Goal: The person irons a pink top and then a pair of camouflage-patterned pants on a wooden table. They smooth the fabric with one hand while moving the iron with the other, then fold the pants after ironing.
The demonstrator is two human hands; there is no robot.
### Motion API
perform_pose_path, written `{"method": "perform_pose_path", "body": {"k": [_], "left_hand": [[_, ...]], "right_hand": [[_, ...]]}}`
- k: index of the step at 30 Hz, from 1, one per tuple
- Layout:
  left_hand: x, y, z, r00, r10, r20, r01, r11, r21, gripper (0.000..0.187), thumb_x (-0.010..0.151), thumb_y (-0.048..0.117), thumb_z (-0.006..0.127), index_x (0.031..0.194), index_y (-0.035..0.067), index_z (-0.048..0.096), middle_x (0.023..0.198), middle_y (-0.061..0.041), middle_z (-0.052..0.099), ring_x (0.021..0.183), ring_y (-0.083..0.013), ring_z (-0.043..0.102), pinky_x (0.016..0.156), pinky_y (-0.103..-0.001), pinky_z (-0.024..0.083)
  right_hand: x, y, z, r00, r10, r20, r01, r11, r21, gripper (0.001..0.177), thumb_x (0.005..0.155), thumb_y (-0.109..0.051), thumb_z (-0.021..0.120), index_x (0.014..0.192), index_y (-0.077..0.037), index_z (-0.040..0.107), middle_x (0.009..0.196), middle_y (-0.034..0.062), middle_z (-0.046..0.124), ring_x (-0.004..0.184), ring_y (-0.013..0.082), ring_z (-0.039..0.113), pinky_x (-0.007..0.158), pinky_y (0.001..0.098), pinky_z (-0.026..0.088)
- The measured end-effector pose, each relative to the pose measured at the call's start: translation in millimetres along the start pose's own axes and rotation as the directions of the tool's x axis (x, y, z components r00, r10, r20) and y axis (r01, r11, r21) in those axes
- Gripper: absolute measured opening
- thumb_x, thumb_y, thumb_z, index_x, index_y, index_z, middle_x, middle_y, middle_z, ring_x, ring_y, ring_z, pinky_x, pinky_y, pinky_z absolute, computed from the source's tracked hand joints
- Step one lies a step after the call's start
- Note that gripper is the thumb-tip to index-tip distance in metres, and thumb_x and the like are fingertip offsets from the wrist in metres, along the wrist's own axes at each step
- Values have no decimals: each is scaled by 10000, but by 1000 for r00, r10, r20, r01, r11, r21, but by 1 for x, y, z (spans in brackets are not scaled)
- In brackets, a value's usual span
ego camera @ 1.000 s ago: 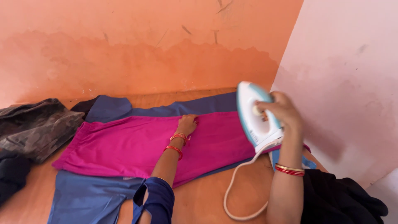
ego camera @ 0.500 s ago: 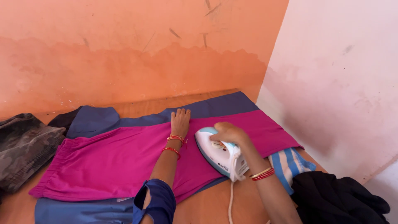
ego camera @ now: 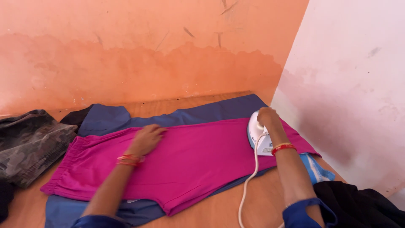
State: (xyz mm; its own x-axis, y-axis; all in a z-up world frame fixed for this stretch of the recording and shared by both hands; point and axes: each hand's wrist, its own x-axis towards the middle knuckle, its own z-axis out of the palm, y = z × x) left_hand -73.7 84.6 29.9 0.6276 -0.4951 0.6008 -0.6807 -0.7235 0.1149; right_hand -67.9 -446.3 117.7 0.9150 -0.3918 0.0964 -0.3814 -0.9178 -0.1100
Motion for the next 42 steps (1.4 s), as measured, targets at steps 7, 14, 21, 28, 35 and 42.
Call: {"method": "perform_pose_path", "body": {"k": [7, 14, 21, 28, 35, 42], "left_hand": [[-62, -53, -34, 994, -109, -32, 111, 988, 104, 403, 983, 292, 516, 1356, 216, 648, 1367, -75, 589, 1265, -294, 544, 1063, -443, 431], [-55, -16, -50, 970, -209, -125, 244, 863, 444, 379, 905, 332, 561, 1246, 326, 727, 1220, 30, 601, 1149, -215, 543, 909, -446, 452], [-57, -25, -46, 957, -283, -67, 289, 902, 320, 359, 966, 307, 556, 1292, 319, 706, 1110, 9, 586, 1065, -192, 565, 863, -389, 478], [-81, -85, -54, 974, -219, -63, 225, 965, 136, 387, 946, 295, 584, 1318, 258, 685, 1216, -18, 598, 1129, -258, 565, 979, -407, 485], [-87, -101, -55, 983, -184, -15, 184, 983, 3, 390, 971, 213, 569, 1348, 166, 660, 1294, -77, 577, 1237, -285, 541, 1064, -387, 444], [-87, -92, -61, 966, -257, 32, 257, 966, 3, 392, 987, 217, 544, 1362, 179, 652, 1308, -76, 570, 1247, -273, 539, 1082, -376, 445]], "right_hand": [[-7, -2, -16, 975, -118, 190, 110, 992, 55, 277, 767, -60, 693, 1012, 55, 755, 1079, 267, 764, 1002, 355, 757, 854, 423, 586], [-103, -67, -24, 790, -499, 356, 340, 840, 423, 437, 845, -359, 715, 999, 50, 709, 856, 203, 756, 718, 295, 739, 609, 410, 602], [-141, -177, 19, 626, -773, 106, 746, 633, 208, 562, 881, -392, 747, 1137, 81, 585, 989, 290, 696, 925, 387, 695, 809, 481, 558], [-59, -227, 26, 822, -565, 76, 553, 822, 134, 416, 846, -246, 706, 1121, 63, 669, 1137, 308, 682, 1083, 433, 686, 940, 476, 562], [-101, -226, -17, 727, -645, 238, 568, 758, 321, 468, 814, -253, 755, 1167, 17, 610, 944, 187, 754, 788, 276, 756, 711, 414, 600], [-242, -230, -49, 226, -868, 441, 699, 461, 547, 470, 891, -352, 677, 1214, -74, 478, 737, 102, 692, 547, 157, 660, 486, 328, 572]]}}
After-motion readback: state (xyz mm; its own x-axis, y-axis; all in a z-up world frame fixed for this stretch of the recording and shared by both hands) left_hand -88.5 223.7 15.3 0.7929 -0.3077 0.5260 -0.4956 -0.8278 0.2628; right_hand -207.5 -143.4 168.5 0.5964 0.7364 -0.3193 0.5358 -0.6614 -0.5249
